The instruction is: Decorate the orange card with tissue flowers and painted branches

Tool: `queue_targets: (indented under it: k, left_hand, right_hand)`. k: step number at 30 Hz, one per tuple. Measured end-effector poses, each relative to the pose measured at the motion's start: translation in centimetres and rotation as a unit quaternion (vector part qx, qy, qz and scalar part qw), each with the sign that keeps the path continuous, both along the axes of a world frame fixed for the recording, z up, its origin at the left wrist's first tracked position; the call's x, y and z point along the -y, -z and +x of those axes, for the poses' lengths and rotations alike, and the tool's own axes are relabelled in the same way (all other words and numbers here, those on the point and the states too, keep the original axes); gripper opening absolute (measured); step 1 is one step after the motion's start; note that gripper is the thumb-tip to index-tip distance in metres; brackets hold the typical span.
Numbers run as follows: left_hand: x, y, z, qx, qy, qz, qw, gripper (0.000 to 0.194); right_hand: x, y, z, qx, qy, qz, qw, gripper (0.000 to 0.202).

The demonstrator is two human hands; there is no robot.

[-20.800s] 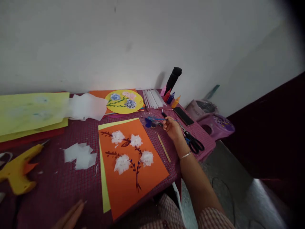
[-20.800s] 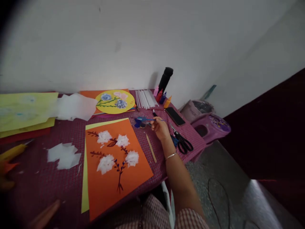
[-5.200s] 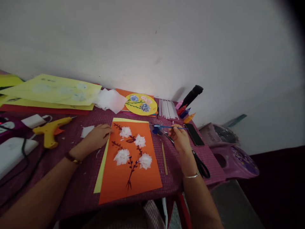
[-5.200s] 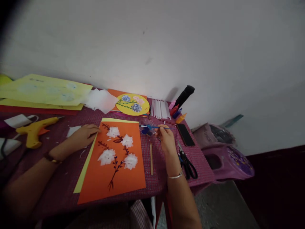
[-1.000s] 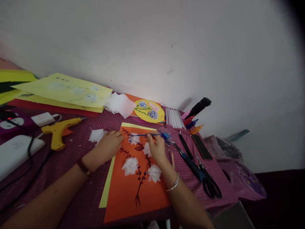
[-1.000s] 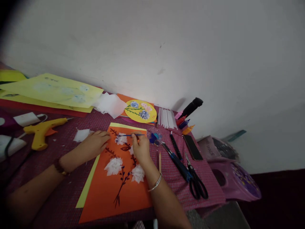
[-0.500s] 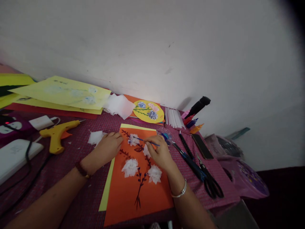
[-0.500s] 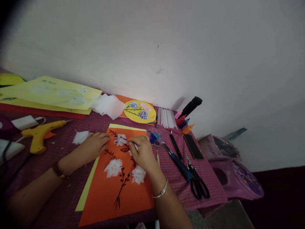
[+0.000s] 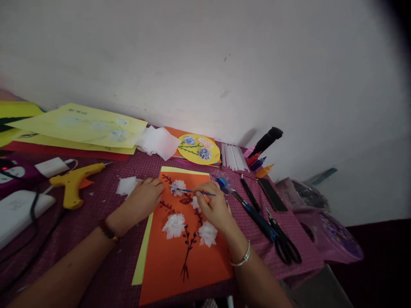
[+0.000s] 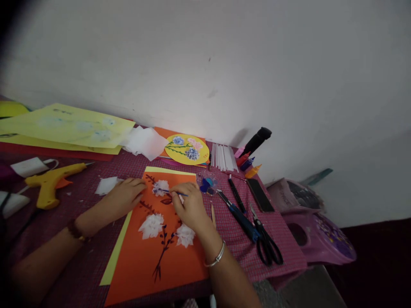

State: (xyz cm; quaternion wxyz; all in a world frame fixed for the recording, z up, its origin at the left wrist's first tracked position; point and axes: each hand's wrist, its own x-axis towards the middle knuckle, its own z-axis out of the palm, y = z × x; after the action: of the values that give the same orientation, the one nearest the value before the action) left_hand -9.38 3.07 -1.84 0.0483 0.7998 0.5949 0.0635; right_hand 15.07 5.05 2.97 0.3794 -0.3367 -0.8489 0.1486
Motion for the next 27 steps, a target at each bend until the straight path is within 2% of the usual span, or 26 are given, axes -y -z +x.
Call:
queue_targets:
  k: [4,8,11,17,22,27]
  left_hand:
    - [0.0,0.0,0.1,-0.006,0.006,0.004,1.0,0.024]
    - [-0.1,0.1,0.1,-0.013,0.011,0.004,1.0,0.024]
    - [-0.1,0.0,0.0,-0.01,0.012,0.004,1.0,0.024]
    - [-0.1,0.0,0.0,0.0,0.005,0.003,1.0,0.026]
    - [-0.1,0.0,-0.1,0.007,0.012,0.009,1.0,0.027]
    - [0.0,-0.2,-0.1,0.026,0.012,0.004,1.0,0.028]
  right_hand:
    - [-0.3,0.5,-0.1,-0.039,0.026,-0.008,0.999,0.018]
    - [-0.7,1.3,-0.5,0.006,0.003,-0.03,1.0,0.018]
    - [-0.6,1.0,-0.3,0.024,0.004,-0.027,0.999,0.018]
    - [-0.2,0.3,0.0,-0.031,0.047,-0.019,0.998,0.019]
    - [-0.5,1.1,-0.2,-0.012,0.007,-0.033,0.999,0.018]
    - [-0.7,1.0,0.3,-0.036,0.066,-0.057,0.996,0.022]
